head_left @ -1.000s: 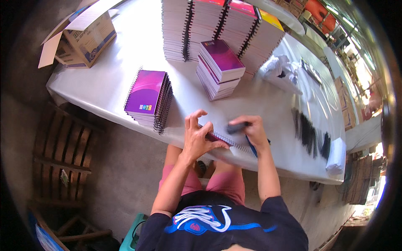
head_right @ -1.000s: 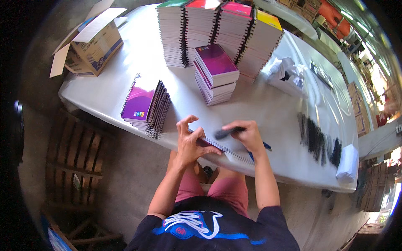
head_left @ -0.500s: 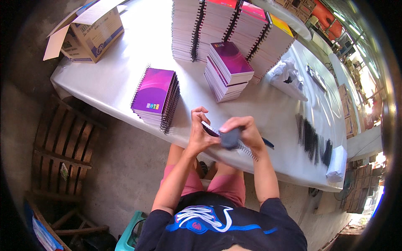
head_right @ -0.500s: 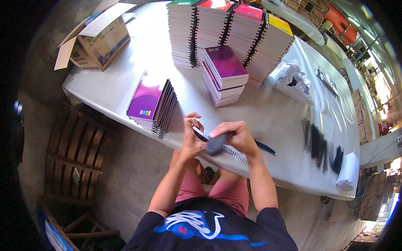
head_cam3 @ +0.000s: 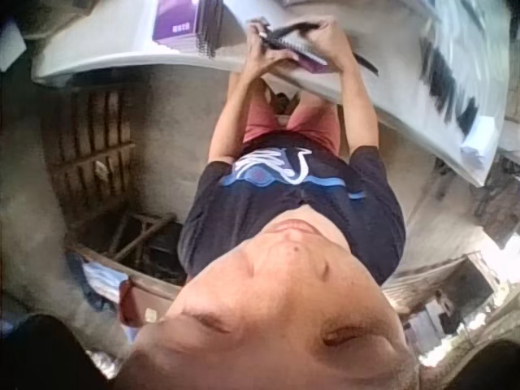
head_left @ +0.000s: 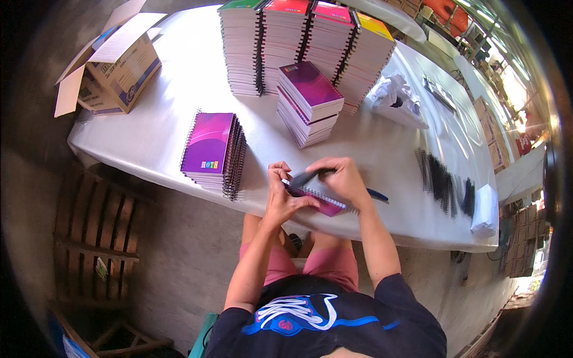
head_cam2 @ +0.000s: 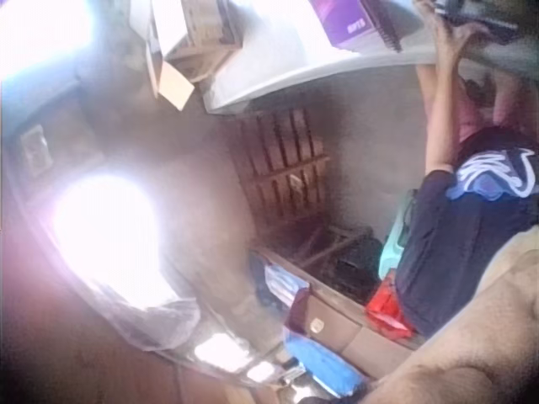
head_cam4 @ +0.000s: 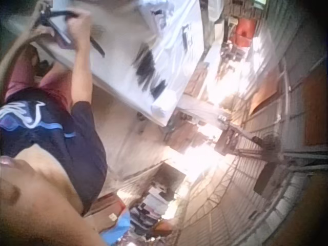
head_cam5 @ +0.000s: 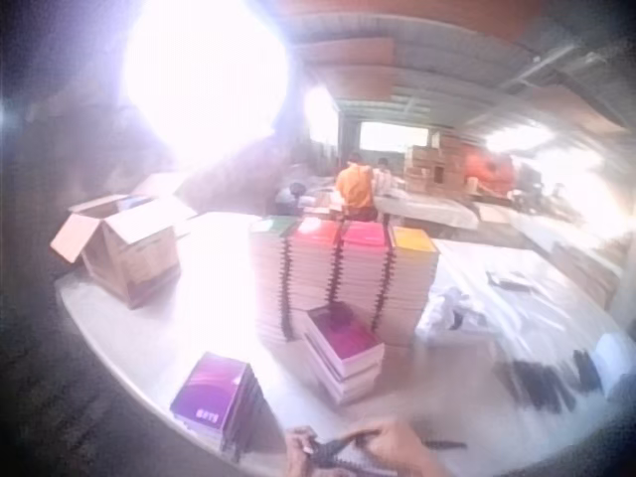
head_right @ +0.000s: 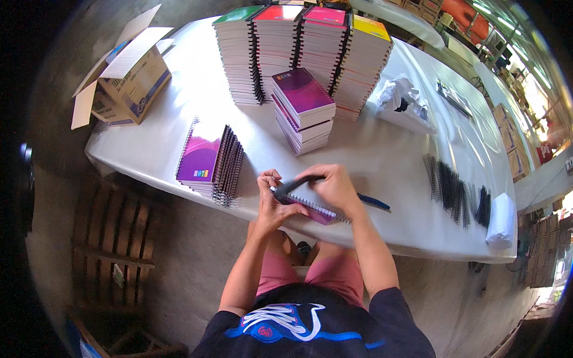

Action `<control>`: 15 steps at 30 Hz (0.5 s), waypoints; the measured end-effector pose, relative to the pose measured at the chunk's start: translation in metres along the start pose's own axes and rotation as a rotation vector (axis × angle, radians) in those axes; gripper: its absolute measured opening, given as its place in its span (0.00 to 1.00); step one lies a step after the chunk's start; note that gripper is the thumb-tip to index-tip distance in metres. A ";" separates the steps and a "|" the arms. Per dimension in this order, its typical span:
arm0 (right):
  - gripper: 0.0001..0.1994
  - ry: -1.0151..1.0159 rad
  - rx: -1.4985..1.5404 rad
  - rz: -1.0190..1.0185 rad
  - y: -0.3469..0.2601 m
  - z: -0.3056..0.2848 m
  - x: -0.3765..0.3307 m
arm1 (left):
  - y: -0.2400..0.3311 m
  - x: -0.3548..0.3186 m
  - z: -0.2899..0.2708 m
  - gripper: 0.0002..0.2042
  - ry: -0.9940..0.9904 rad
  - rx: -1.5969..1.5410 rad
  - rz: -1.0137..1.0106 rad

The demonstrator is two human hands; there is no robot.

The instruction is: The person threads a plastic coil through the pre-punched holes of a notebook, trims the excess coil using a pair of pliers, and places the finished notebook onto a stack.

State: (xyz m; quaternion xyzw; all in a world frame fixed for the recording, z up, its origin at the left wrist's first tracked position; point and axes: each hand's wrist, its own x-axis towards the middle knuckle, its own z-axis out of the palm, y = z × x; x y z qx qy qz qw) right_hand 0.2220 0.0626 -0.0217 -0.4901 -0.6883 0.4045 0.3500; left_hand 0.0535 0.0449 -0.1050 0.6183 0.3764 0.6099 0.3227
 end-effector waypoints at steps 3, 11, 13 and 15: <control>0.15 0.406 -0.409 -0.078 0.041 -0.042 -0.008 | -0.003 0.000 0.005 0.32 -0.018 -0.094 0.010; 0.33 0.449 -0.861 0.254 0.034 -0.051 -0.099 | 0.020 -0.002 -0.006 0.05 -0.044 -0.384 -0.243; 0.30 0.370 -1.012 0.244 0.044 -0.025 -0.120 | 0.027 -0.004 0.005 0.06 0.115 -0.524 -0.281; 0.27 0.347 -1.073 0.193 0.056 -0.017 -0.128 | 0.028 -0.006 0.013 0.11 0.219 -0.574 -0.294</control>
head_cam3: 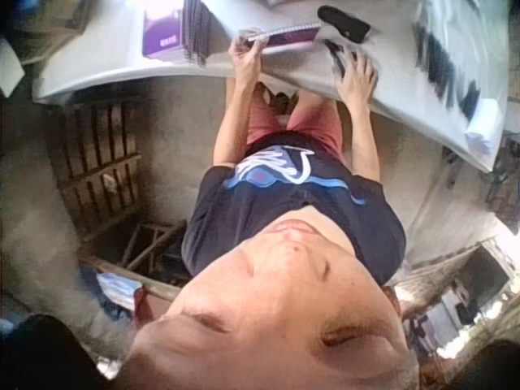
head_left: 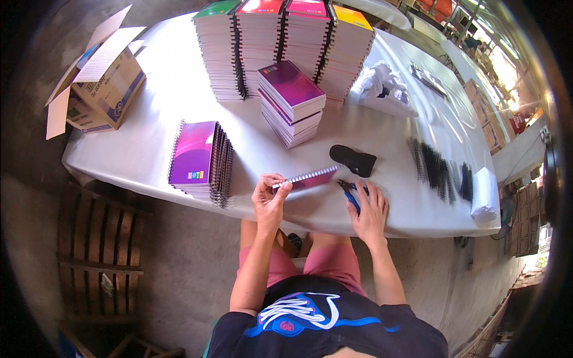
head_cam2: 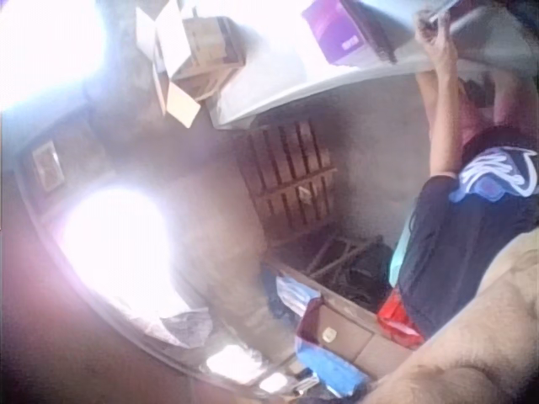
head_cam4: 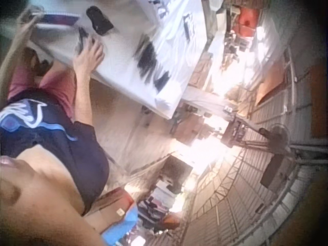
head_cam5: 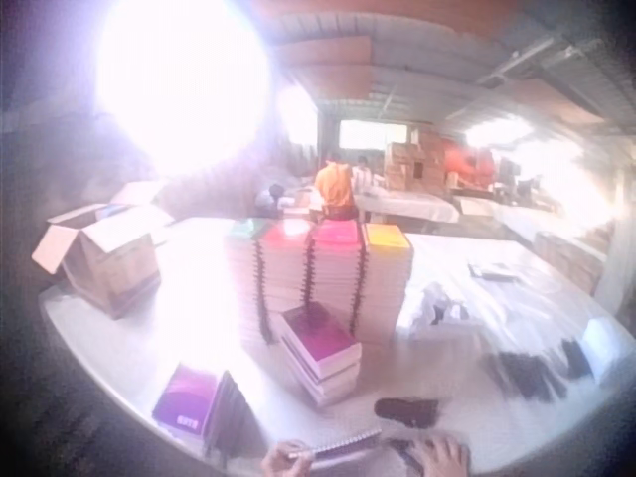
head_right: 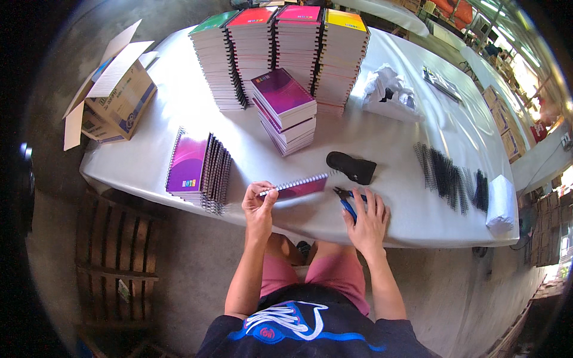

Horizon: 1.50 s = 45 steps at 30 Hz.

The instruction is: The person threads a plastic coil through the pre-punched holes of a notebook, trims the excess coil using a pair of pliers, and places the finished notebook onto a stack.

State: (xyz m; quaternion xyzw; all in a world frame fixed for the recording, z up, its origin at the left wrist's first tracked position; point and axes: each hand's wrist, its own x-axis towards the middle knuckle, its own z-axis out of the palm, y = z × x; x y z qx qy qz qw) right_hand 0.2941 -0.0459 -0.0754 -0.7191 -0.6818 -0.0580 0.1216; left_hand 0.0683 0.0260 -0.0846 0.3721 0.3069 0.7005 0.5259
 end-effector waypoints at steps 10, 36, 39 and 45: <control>0.23 0.188 0.563 -0.103 -0.053 -0.051 0.006 | -0.009 -0.004 -0.001 0.10 0.151 0.293 0.152; 0.18 0.129 0.505 -0.312 -0.095 -0.094 0.017 | 0.044 -0.010 0.016 0.19 0.102 0.814 0.640; 0.18 0.120 0.509 -0.316 -0.096 -0.095 0.017 | 0.046 -0.008 0.017 0.19 0.105 0.822 0.700; 0.18 0.127 0.501 -0.350 -0.095 -0.098 0.018 | 0.053 -0.007 0.019 0.19 0.100 0.906 0.741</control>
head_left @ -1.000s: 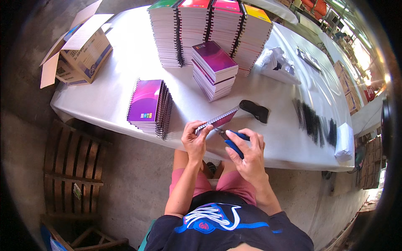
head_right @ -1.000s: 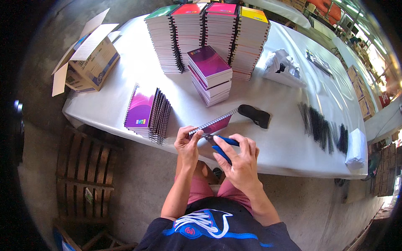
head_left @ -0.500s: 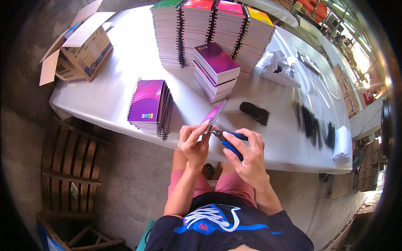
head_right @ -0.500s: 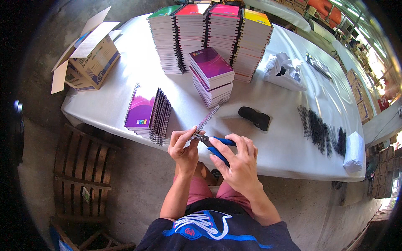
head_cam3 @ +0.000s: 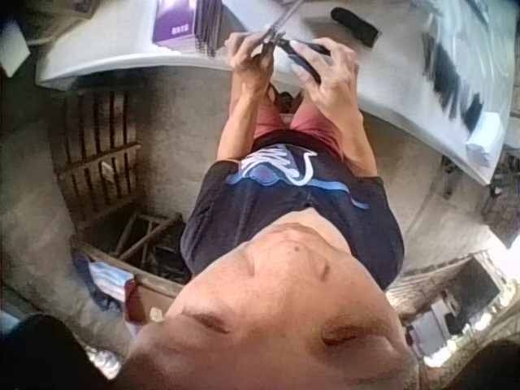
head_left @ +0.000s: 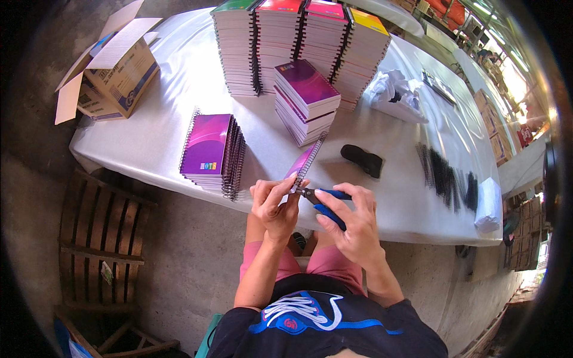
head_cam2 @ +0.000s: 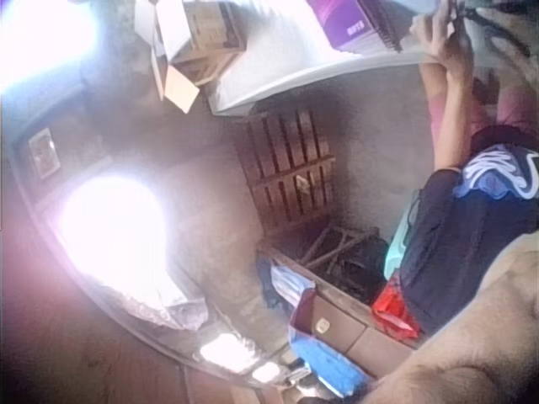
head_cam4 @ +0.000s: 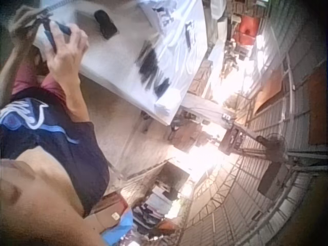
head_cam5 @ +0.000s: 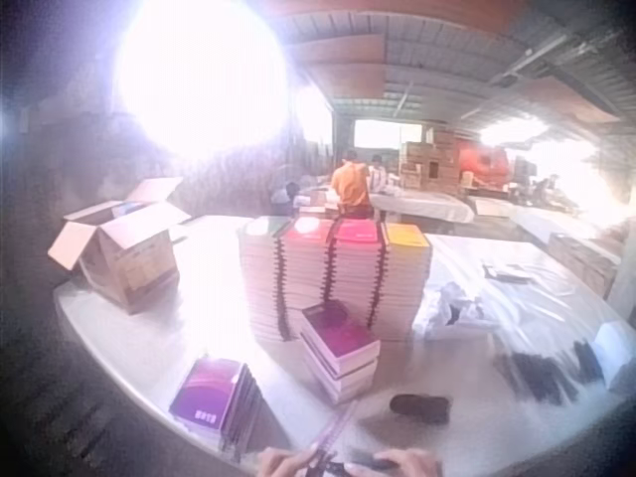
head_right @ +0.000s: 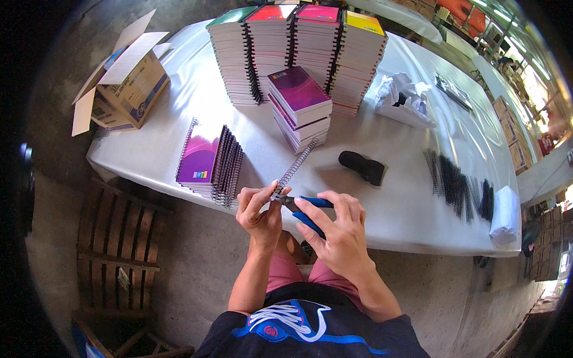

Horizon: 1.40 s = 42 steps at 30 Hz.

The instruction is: The person threads a plastic coil through the pre-punched holes of a notebook, trims the excess coil using a pair of pliers, and places the finished notebook onto a stack.

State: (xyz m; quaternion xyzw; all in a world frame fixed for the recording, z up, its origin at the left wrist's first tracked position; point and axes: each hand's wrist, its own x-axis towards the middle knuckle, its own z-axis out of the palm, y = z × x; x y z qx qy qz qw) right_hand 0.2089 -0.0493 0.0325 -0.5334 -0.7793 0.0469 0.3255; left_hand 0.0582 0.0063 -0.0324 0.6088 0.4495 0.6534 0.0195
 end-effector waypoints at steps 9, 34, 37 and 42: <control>0.21 -0.605 1.300 0.666 0.015 0.002 -0.010 | -0.004 -0.009 0.003 0.16 0.071 -0.040 0.061; 0.63 0.551 0.337 -0.457 -0.072 -0.030 0.138 | 0.020 0.143 -0.169 0.20 0.042 -0.060 0.056; 0.64 0.528 0.639 -0.337 -0.083 -0.041 0.149 | 0.024 0.176 -0.165 0.25 -0.107 -0.079 0.149; 0.37 -0.117 0.918 -0.274 -0.116 0.015 0.169 | 0.012 0.212 -0.151 0.27 -0.390 0.020 0.292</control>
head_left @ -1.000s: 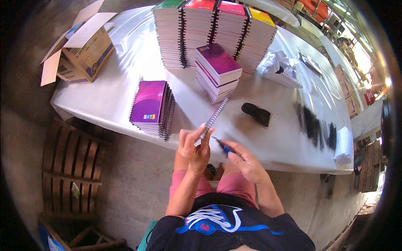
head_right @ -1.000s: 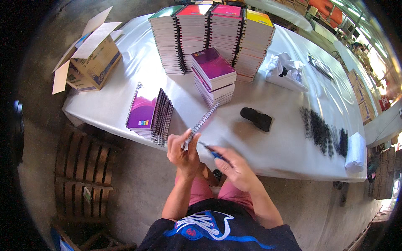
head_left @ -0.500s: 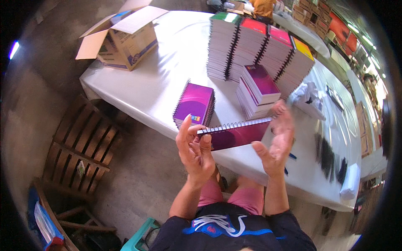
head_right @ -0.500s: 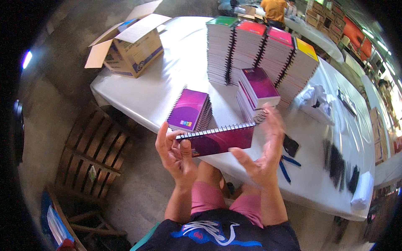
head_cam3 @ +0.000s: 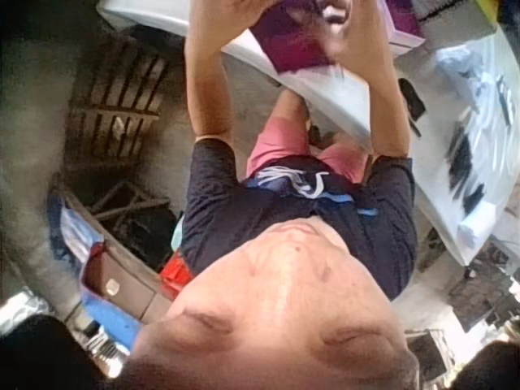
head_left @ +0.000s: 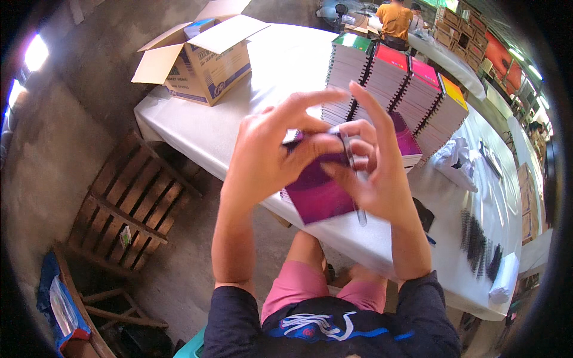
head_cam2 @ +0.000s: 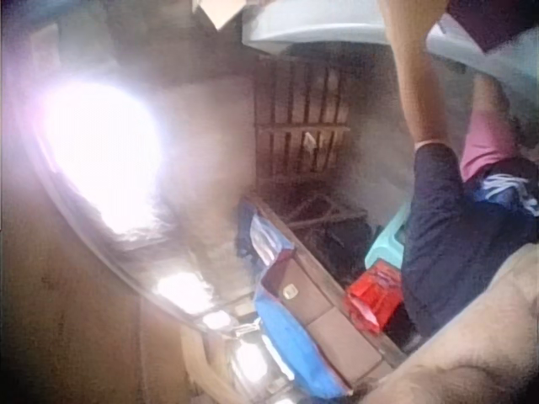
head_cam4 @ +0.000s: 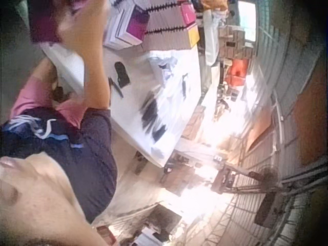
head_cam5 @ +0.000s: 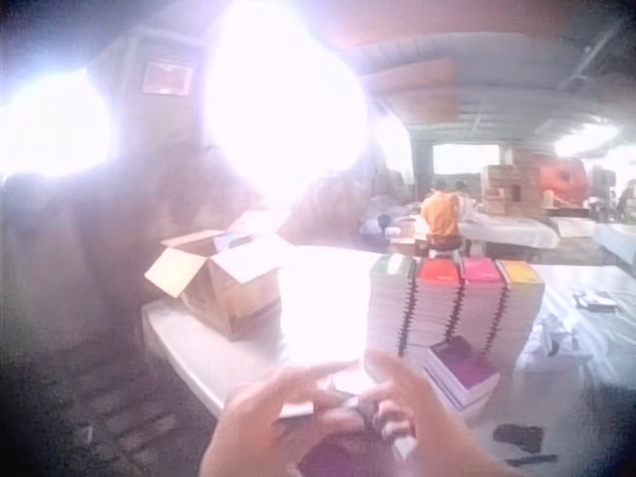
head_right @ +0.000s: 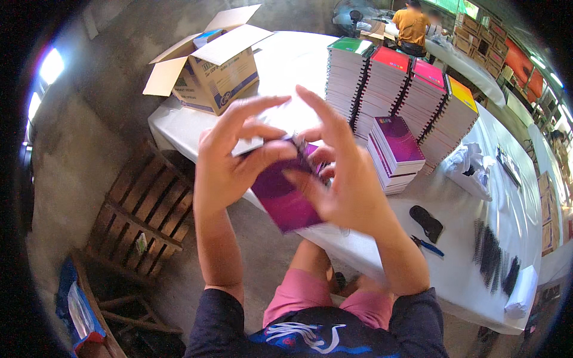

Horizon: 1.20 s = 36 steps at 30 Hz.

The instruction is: The person threads a plastic coil through the pre-punched holes of a notebook, trims the excess coil using a pair of pliers, and places the finished notebook onto a stack.

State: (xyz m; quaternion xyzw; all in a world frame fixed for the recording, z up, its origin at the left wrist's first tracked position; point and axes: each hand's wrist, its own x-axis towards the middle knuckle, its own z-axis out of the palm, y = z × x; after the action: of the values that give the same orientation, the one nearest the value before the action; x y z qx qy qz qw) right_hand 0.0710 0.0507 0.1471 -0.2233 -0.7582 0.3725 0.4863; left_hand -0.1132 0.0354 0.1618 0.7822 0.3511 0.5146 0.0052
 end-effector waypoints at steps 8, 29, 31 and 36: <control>0.22 0.191 0.155 0.417 0.137 0.004 0.017 | -0.074 -0.104 0.088 0.29 0.427 -0.329 -0.813; 0.28 0.183 -0.827 0.755 0.164 -0.200 -0.014 | -0.047 -0.108 0.105 0.16 0.778 0.061 -0.620; 0.26 0.187 -0.661 0.682 0.180 -0.205 -0.025 | -0.012 -0.091 0.095 0.17 0.793 0.146 -0.366; 0.20 0.331 -1.057 0.685 0.143 -0.195 -0.023 | 0.040 -0.075 0.119 0.22 0.412 -0.130 -0.058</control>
State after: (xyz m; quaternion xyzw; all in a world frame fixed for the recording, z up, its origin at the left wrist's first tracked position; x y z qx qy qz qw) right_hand 0.2534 0.1915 0.0709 -0.7160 -0.6402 0.0442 0.2748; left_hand -0.0117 0.0057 0.0607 0.6480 0.3331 0.6849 -0.0013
